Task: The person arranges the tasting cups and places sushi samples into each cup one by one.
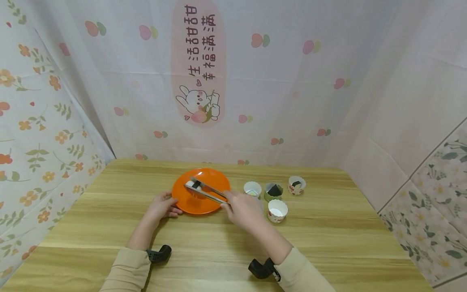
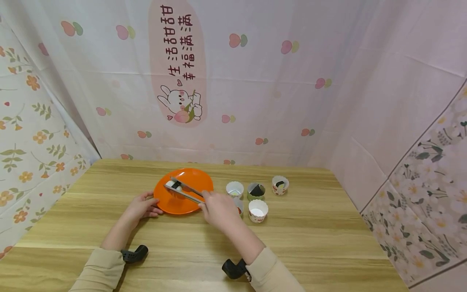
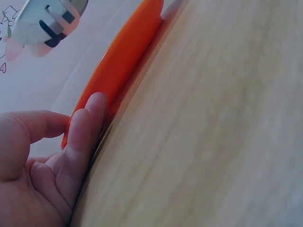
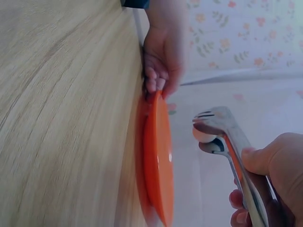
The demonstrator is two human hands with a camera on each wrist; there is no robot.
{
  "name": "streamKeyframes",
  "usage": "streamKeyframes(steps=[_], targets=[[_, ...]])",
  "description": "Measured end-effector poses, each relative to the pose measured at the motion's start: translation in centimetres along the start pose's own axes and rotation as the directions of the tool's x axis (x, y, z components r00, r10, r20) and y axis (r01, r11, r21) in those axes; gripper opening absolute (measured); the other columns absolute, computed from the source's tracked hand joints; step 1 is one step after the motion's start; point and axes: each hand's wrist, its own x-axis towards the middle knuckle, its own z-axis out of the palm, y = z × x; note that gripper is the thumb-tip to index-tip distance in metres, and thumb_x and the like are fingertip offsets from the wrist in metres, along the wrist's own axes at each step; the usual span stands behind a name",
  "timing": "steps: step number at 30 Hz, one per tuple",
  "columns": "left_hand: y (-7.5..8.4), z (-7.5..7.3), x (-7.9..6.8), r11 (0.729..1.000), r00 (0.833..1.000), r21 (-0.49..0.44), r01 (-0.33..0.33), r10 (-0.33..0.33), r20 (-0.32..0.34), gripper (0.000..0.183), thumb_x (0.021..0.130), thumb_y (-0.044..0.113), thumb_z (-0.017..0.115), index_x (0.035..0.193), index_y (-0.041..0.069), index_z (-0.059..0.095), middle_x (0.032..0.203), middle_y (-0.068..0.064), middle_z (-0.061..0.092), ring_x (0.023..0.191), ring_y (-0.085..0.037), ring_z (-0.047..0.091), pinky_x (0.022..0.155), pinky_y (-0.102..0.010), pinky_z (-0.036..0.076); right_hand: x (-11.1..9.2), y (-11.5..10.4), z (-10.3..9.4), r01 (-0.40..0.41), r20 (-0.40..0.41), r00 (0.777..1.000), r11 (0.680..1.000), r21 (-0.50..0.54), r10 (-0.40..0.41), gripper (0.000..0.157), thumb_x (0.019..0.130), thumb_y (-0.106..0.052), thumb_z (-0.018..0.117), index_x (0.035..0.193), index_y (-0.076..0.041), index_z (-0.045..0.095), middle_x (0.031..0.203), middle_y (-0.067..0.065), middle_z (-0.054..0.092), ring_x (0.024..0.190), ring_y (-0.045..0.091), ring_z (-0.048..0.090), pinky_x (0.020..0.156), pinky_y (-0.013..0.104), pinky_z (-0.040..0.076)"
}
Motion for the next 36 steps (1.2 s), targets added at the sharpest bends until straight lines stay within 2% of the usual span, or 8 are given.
streamKeyframes(steps=[6,12,17,21,24,28,35,36], targets=[[0.0,0.0,0.0,1.000,1.000,-0.002,-0.001,0.001,0.006,0.052,0.101,0.007,0.044,0.145,-0.010,0.021,0.085,-0.011,0.066,0.065,-0.018,0.067,0.060,-0.026,0.056,-0.6,0.6,-0.3,0.040,-0.044,0.998,0.999,0.028,-0.039,0.026,0.090,-0.028,0.068,0.108,-0.009,0.067,0.090,0.002,0.067,0.062,0.013,0.057,0.047,0.024,0.044],[0.0,0.1,-0.1,1.000,1.000,-0.003,-0.001,0.001,0.002,0.050,0.101,0.007,0.045,0.143,-0.010,0.024,0.083,-0.011,0.066,0.064,-0.017,0.067,0.059,-0.026,0.056,-1.2,1.1,-0.5,0.018,-0.030,0.999,0.999,0.032,-0.017,0.028,0.091,-0.032,0.066,0.111,-0.011,0.067,0.092,0.000,0.067,0.063,0.011,0.056,0.049,0.024,0.044],[0.0,0.1,-0.1,1.000,1.000,-0.004,0.000,0.000,0.001,0.050,0.101,0.007,0.045,0.143,-0.010,0.024,0.083,-0.011,0.066,0.064,-0.017,0.067,0.060,-0.026,0.056,-1.9,1.5,-0.9,0.011,-0.041,0.999,0.998,0.067,-0.008,0.030,0.091,-0.028,0.067,0.116,-0.012,0.066,0.102,0.001,0.068,0.068,0.013,0.059,0.051,0.025,0.046],[0.1,0.1,-0.1,1.000,1.000,0.000,-0.002,0.002,0.000,0.050,0.101,0.007,0.045,0.143,-0.009,0.025,0.083,-0.010,0.066,0.065,-0.017,0.067,0.060,-0.026,0.056,-2.5,2.0,-1.3,0.003,-0.052,0.999,0.995,0.098,0.002,0.031,0.090,-0.027,0.068,0.119,-0.014,0.065,0.091,-0.003,0.067,0.058,0.009,0.052,0.047,0.023,0.041],[0.1,0.1,-0.1,1.000,1.000,0.001,0.000,0.000,-0.006,0.049,0.101,0.007,0.045,0.143,-0.010,0.025,0.084,-0.011,0.065,0.064,-0.017,0.067,0.060,-0.026,0.056,-2.9,2.6,-1.4,-0.007,-0.053,0.998,0.994,0.105,0.013,0.030,0.090,-0.027,0.068,0.117,-0.014,0.066,0.073,-0.008,0.057,0.052,0.006,0.043,0.045,0.021,0.036],[0.0,0.1,-0.1,1.000,1.000,0.002,-0.003,0.003,-0.004,0.050,0.101,0.007,0.045,0.143,-0.010,0.024,0.085,-0.011,0.065,0.065,-0.017,0.067,0.060,-0.026,0.056,-3.5,3.4,-1.4,-0.027,-0.052,0.998,0.993,0.114,0.034,0.030,0.090,-0.026,0.069,0.116,-0.012,0.067,0.068,-0.010,0.051,0.051,0.005,0.040,0.044,0.022,0.034],[0.2,0.0,-0.3,1.000,1.000,-0.001,-0.014,0.014,0.019,0.050,0.101,0.007,0.044,0.143,-0.010,0.023,0.085,-0.011,0.065,0.066,-0.017,0.067,0.060,-0.026,0.056,-4.1,4.4,-1.4,-0.029,-0.051,0.998,0.990,0.135,0.036,0.036,0.089,-0.025,0.069,0.121,-0.009,0.066,0.089,0.000,0.067,0.054,0.005,0.043,0.045,0.023,0.035],[0.2,0.1,-0.3,1.000,1.000,-0.002,-0.012,0.012,0.019,0.050,0.101,0.007,0.044,0.144,-0.010,0.023,0.085,-0.011,0.065,0.066,-0.018,0.067,0.060,-0.026,0.056,-4.2,4.5,-1.5,-0.030,-0.050,0.998,0.990,0.141,0.037,0.036,0.089,-0.025,0.069,0.122,-0.009,0.066,0.087,-0.001,0.067,0.053,0.005,0.043,0.045,0.023,0.035]])
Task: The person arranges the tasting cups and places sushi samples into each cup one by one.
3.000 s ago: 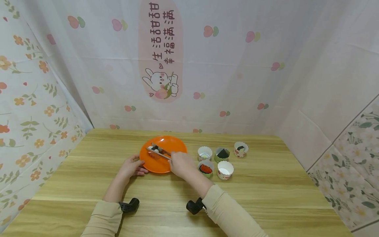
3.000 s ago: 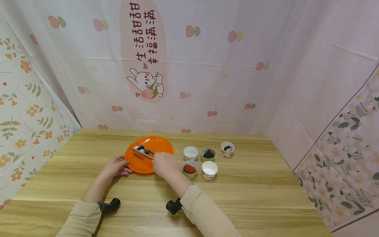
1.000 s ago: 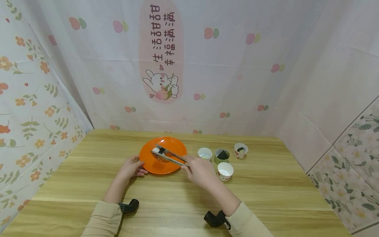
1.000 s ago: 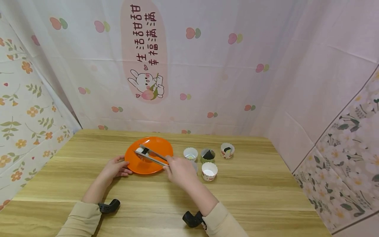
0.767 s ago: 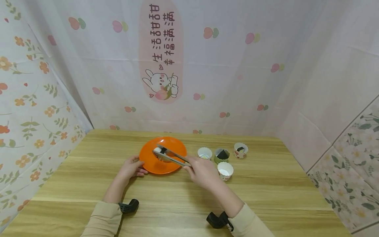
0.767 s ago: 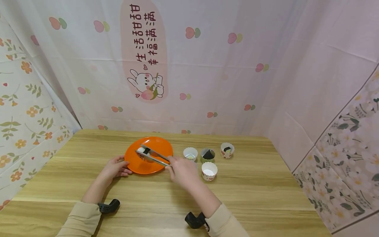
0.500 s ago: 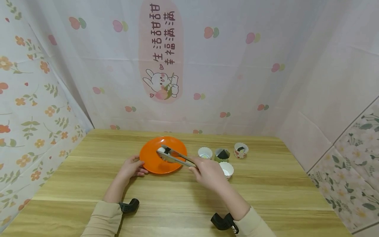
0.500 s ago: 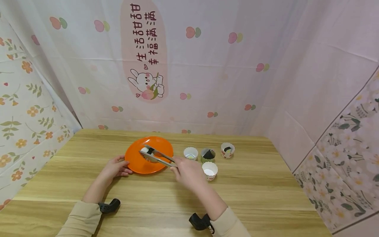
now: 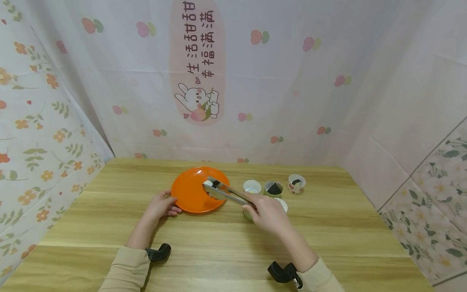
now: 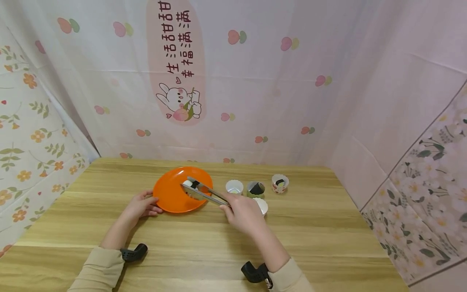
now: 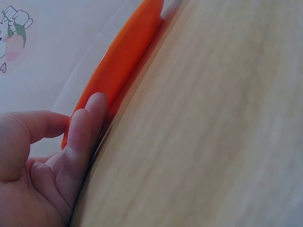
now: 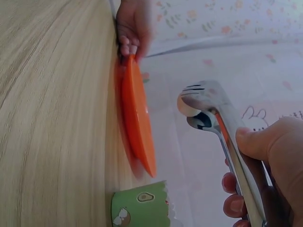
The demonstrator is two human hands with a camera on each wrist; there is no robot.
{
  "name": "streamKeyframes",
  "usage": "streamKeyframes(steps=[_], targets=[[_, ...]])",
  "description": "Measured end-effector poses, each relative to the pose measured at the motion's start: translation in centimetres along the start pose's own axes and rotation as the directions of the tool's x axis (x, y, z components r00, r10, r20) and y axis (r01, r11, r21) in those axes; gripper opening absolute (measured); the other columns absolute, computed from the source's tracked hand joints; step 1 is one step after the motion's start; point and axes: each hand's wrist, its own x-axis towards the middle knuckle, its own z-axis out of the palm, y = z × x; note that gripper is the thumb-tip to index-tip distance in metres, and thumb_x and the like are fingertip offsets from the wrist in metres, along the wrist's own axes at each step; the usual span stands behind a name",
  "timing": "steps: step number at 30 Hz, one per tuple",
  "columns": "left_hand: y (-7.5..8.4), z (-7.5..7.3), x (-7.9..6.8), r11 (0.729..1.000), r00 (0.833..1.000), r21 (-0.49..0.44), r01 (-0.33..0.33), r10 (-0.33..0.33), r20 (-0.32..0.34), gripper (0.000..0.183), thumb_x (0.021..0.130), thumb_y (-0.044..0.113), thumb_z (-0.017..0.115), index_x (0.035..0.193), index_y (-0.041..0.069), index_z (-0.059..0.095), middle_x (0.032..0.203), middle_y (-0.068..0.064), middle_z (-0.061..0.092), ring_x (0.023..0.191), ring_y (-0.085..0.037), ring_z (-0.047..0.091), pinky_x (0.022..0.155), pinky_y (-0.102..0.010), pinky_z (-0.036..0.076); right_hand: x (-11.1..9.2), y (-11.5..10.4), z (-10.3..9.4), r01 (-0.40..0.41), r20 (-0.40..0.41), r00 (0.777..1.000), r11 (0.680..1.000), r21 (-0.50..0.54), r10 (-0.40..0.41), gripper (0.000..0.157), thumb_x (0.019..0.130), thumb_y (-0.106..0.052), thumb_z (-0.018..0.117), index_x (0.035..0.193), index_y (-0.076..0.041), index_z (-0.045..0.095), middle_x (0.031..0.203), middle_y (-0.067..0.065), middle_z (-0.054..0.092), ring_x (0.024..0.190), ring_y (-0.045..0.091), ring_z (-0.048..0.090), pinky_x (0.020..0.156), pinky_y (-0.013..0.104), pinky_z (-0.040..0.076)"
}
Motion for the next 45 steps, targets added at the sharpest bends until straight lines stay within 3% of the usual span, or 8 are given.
streamKeyframes(steps=[6,12,17,19,24,26,38,45], targets=[[0.1,0.1,0.2,1.000,1.000,-0.012,0.001,-0.001,0.000,0.051,0.101,0.008,0.044,0.144,-0.010,0.022,0.088,-0.012,0.065,0.066,-0.018,0.067,0.061,-0.026,0.056,-0.7,0.9,-0.9,-0.016,-0.017,1.000,1.000,0.021,0.016,0.035,0.088,-0.023,0.071,0.120,-0.010,0.066,0.082,-0.004,0.065,0.056,0.007,0.045,0.048,0.026,0.038],[0.0,0.2,0.2,1.000,1.000,-0.006,-0.013,0.013,0.010,0.049,0.101,0.007,0.044,0.141,-0.011,0.025,0.088,-0.013,0.066,0.066,-0.018,0.068,0.060,-0.026,0.056,-1.6,2.0,-2.0,-0.021,0.012,1.000,0.999,0.050,0.021,0.036,0.089,-0.021,0.070,0.122,-0.007,0.065,0.098,0.002,0.068,0.057,0.005,0.044,0.051,0.024,0.039],[0.1,0.2,0.1,1.000,1.000,0.006,-0.014,0.014,0.009,0.050,0.101,0.007,0.044,0.142,-0.011,0.024,0.086,-0.012,0.066,0.066,-0.018,0.068,0.061,-0.026,0.056,-2.1,2.7,-3.1,-0.026,0.047,0.999,0.996,0.085,0.022,0.035,0.091,-0.020,0.067,0.124,-0.009,0.064,0.078,-0.008,0.059,0.051,0.002,0.038,0.046,0.022,0.034],[0.2,0.1,0.1,1.000,1.000,0.009,-0.013,0.013,0.006,0.050,0.101,0.008,0.044,0.143,-0.011,0.023,0.087,-0.012,0.066,0.066,-0.018,0.068,0.061,-0.026,0.056,-2.3,3.0,-3.5,-0.019,0.046,0.999,0.997,0.072,0.016,0.034,0.092,-0.020,0.067,0.124,-0.008,0.064,0.079,-0.006,0.061,0.056,0.004,0.049,0.050,0.025,0.042],[0.2,0.1,0.1,1.000,1.000,0.011,-0.009,0.009,0.000,0.050,0.101,0.007,0.044,0.143,-0.011,0.022,0.087,-0.011,0.065,0.067,-0.018,0.068,0.061,-0.026,0.056,-2.9,3.8,-4.2,-0.019,0.039,0.999,0.999,0.045,0.017,0.035,0.091,-0.019,0.067,0.122,-0.003,0.064,0.093,0.003,0.068,0.058,0.005,0.051,0.051,0.026,0.043],[0.2,0.1,0.0,1.000,1.000,0.009,-0.009,0.009,0.000,0.050,0.101,0.007,0.044,0.143,-0.011,0.023,0.086,-0.011,0.065,0.066,-0.018,0.068,0.061,-0.026,0.056,-3.0,4.1,-4.4,-0.024,0.048,0.999,0.999,0.049,0.021,0.034,0.091,-0.019,0.067,0.121,-0.003,0.064,0.089,0.001,0.067,0.051,0.000,0.041,0.047,0.023,0.036],[-0.1,0.0,0.1,1.000,1.000,0.005,-0.010,0.010,0.001,0.050,0.101,0.007,0.044,0.143,-0.011,0.023,0.083,-0.010,0.066,0.065,-0.017,0.067,0.060,-0.026,0.056,-3.8,5.8,-6.8,-0.116,0.146,0.985,0.984,0.135,0.096,0.037,0.094,-0.019,0.063,0.124,0.002,0.061,0.105,0.012,0.068,0.045,0.002,0.033,0.049,0.024,0.037],[-0.1,0.0,0.1,1.000,1.000,0.001,-0.010,0.010,0.004,0.049,0.101,0.007,0.044,0.142,-0.011,0.024,0.082,-0.009,0.066,0.065,-0.017,0.068,0.060,-0.026,0.056,-4.5,6.8,-8.2,-0.195,0.203,0.966,0.964,0.179,0.157,0.040,0.097,-0.022,0.059,0.132,-0.002,0.057,0.085,0.008,0.065,0.039,0.003,0.025,0.043,0.025,0.036]])
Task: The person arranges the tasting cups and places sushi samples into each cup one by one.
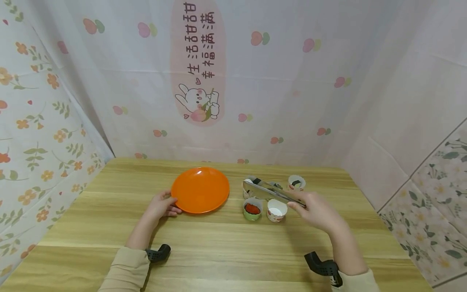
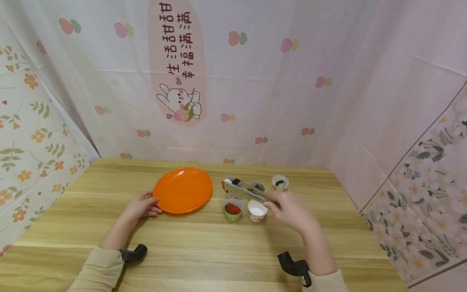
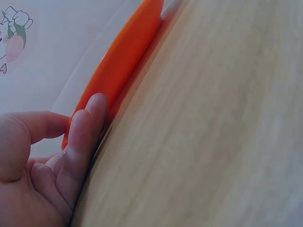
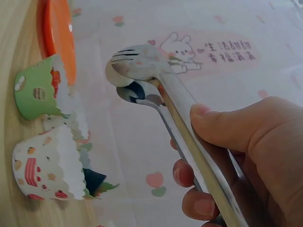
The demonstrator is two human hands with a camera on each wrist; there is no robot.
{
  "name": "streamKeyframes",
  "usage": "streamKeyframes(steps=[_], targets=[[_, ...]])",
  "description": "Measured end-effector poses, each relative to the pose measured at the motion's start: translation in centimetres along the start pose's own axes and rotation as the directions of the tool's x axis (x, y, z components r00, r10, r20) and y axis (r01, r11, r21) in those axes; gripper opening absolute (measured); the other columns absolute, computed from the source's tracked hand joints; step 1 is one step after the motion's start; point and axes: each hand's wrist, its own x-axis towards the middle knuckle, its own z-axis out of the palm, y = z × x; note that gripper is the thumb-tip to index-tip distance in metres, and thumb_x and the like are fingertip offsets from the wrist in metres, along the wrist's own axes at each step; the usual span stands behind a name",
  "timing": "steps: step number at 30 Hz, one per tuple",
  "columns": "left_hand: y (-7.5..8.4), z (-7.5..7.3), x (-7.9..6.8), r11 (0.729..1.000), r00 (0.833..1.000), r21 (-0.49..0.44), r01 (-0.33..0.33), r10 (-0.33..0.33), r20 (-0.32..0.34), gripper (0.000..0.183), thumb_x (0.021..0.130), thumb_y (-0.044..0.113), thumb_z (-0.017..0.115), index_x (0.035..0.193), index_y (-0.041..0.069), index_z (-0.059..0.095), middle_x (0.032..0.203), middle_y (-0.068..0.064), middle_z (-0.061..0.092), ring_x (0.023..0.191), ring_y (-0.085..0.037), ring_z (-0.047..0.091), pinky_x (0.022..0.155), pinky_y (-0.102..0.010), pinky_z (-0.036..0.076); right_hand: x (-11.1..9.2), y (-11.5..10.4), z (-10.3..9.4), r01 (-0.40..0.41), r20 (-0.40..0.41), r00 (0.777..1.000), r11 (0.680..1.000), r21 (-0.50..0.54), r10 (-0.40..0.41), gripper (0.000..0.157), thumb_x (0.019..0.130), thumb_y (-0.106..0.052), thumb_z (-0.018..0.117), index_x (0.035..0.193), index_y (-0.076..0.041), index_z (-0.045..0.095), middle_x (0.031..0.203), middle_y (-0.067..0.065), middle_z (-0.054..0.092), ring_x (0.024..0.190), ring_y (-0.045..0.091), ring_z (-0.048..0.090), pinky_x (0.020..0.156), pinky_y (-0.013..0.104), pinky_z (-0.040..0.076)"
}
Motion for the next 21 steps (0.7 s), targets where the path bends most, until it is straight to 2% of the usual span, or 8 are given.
streamKeyframes(steps=[3,4,9,12,15,16,18,21], targets=[[0.0,0.0,0.0,1.000,1.000,-0.003,0.001,-0.001,0.001,0.049,0.102,0.007,0.045,0.142,-0.010,0.025,0.083,-0.009,0.066,0.065,-0.017,0.068,0.060,-0.026,0.056,-0.3,0.1,-0.6,-0.010,0.010,1.000,1.000,0.007,0.010,0.041,0.096,-0.020,0.060,0.133,-0.003,0.056,0.086,0.009,0.065,0.040,0.003,0.023,0.043,0.026,0.036],[0.0,0.0,0.0,1.000,1.000,-0.004,0.001,-0.001,0.001,0.049,0.102,0.008,0.045,0.143,-0.010,0.025,0.083,-0.009,0.066,0.065,-0.017,0.068,0.060,-0.026,0.056,-0.4,0.2,-0.8,-0.015,0.015,1.000,1.000,0.006,0.015,0.041,0.096,-0.019,0.060,0.133,-0.002,0.056,0.076,0.006,0.061,0.041,0.003,0.023,0.044,0.025,0.036],[0.0,-0.1,-0.1,1.000,1.000,0.004,0.008,-0.008,-0.007,0.049,0.102,0.008,0.045,0.143,-0.009,0.025,0.084,-0.010,0.066,0.066,-0.018,0.068,0.061,-0.026,0.056,-0.9,0.4,-1.6,-0.055,0.036,0.998,0.998,0.001,0.055,0.041,0.096,-0.021,0.060,0.134,-0.007,0.056,0.060,-0.004,0.041,0.043,0.003,0.025,0.044,0.025,0.035],[0.0,-0.1,-0.1,1.000,1.000,0.008,0.012,-0.012,-0.011,0.049,0.102,0.008,0.045,0.143,-0.009,0.026,0.085,-0.010,0.066,0.066,-0.018,0.068,0.061,-0.026,0.056,-1.2,0.6,-2.1,-0.061,0.031,0.998,0.998,-0.009,0.061,0.041,0.096,-0.022,0.060,0.133,-0.004,0.057,0.079,0.005,0.062,0.048,0.006,0.038,0.053,0.029,0.043],[0.0,-0.1,-0.1,1.000,1.000,0.006,0.013,-0.013,-0.013,0.049,0.102,0.009,0.045,0.143,-0.009,0.026,0.084,-0.010,0.066,0.065,-0.018,0.068,0.061,-0.026,0.056,-1.5,0.8,-2.5,-0.049,0.028,0.998,0.999,-0.015,0.049,0.040,0.096,-0.021,0.061,0.129,0.002,0.058,0.108,0.019,0.065,0.072,0.018,0.061,0.069,0.042,0.053],[0.0,-0.1,-0.1,1.000,1.000,0.007,0.010,-0.010,-0.011,0.050,0.102,0.009,0.045,0.143,-0.009,0.025,0.085,-0.010,0.066,0.066,-0.018,0.068,0.061,-0.026,0.056,-1.6,0.9,-2.6,-0.047,0.025,0.999,0.999,-0.019,0.048,0.039,0.096,-0.020,0.061,0.127,0.003,0.059,0.116,0.021,0.063,0.084,0.023,0.064,0.075,0.046,0.053],[0.0,0.0,-0.1,1.000,1.000,0.004,0.009,-0.009,-0.013,0.050,0.101,0.009,0.046,0.143,-0.010,0.025,0.085,-0.010,0.066,0.065,-0.018,0.068,0.061,-0.027,0.056,-1.7,1.1,-2.8,-0.049,0.025,0.998,0.998,-0.027,0.050,0.038,0.095,-0.019,0.062,0.126,0.003,0.060,0.119,0.022,0.062,0.102,0.031,0.062,0.082,0.052,0.051],[0.0,0.0,0.0,1.000,1.000,0.003,0.008,-0.008,-0.016,0.049,0.101,0.008,0.046,0.143,-0.009,0.026,0.085,-0.010,0.066,0.066,-0.018,0.068,0.061,-0.026,0.056,-1.9,1.3,-3.0,-0.058,0.032,0.998,0.998,-0.029,0.058,0.038,0.094,-0.018,0.062,0.126,0.002,0.060,0.120,0.022,0.061,0.107,0.036,0.060,0.085,0.054,0.049]])
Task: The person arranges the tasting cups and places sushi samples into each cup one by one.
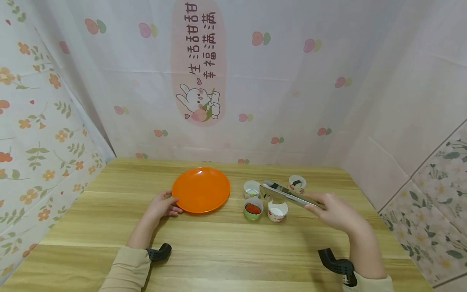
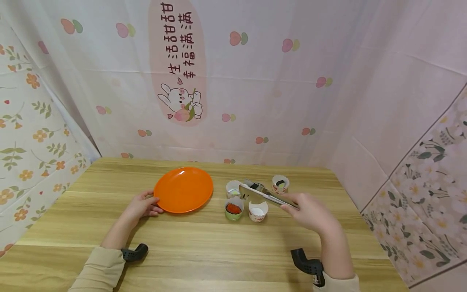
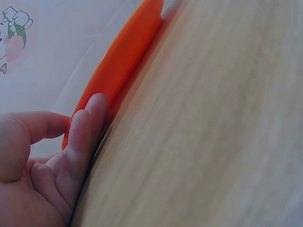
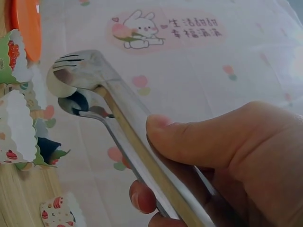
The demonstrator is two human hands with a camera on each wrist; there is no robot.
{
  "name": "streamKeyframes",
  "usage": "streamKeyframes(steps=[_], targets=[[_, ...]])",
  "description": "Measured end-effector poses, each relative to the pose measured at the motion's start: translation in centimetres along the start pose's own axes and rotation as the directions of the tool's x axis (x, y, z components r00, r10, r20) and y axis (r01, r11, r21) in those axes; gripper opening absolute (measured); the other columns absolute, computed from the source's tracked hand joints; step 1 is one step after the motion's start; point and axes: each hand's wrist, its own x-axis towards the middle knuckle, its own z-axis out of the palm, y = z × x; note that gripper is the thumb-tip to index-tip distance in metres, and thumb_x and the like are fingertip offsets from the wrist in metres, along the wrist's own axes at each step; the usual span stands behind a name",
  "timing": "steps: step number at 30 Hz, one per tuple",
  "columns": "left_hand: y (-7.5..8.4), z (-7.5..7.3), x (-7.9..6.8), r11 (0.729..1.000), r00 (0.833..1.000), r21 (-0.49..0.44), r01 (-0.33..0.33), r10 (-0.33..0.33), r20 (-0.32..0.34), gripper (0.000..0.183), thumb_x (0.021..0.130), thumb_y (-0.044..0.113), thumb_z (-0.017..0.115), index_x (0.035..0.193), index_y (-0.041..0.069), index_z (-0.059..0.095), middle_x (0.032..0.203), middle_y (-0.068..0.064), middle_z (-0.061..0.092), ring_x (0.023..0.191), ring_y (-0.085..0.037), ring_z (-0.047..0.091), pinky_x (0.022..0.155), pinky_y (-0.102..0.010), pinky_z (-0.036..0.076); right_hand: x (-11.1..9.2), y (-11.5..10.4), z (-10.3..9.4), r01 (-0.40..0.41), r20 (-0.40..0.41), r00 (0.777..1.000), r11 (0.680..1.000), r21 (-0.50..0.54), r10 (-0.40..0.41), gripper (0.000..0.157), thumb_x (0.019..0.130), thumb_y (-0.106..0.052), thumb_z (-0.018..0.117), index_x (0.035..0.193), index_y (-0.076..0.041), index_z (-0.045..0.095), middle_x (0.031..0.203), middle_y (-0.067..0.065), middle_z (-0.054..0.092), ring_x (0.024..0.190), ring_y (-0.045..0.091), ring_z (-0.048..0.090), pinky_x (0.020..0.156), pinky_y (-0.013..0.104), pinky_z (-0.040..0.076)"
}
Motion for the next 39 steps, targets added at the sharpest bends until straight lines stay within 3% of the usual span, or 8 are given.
streamKeyframes(steps=[17,39], targets=[[-0.1,0.0,0.1,1.000,1.000,-0.010,-0.003,0.003,-0.002,0.049,0.101,0.007,0.045,0.142,-0.010,0.026,0.084,-0.011,0.066,0.064,-0.018,0.068,0.060,-0.026,0.056,-0.8,0.4,-1.1,-0.102,0.104,0.989,0.995,-0.018,0.103,0.048,0.095,-0.031,0.060,0.128,0.005,0.057,0.125,0.025,0.057,0.114,0.045,0.053,0.088,0.057,0.047],[-0.2,-0.1,0.2,1.000,1.000,-0.007,0.006,-0.006,-0.006,0.052,0.101,0.008,0.046,0.144,-0.011,0.023,0.086,-0.012,0.066,0.065,-0.019,0.068,0.060,-0.027,0.057,-1.1,0.5,-1.3,-0.148,0.165,0.974,0.988,-0.037,0.153,0.049,0.093,-0.029,0.064,0.123,0.009,0.059,0.119,0.026,0.060,0.109,0.045,0.055,0.085,0.056,0.048]])
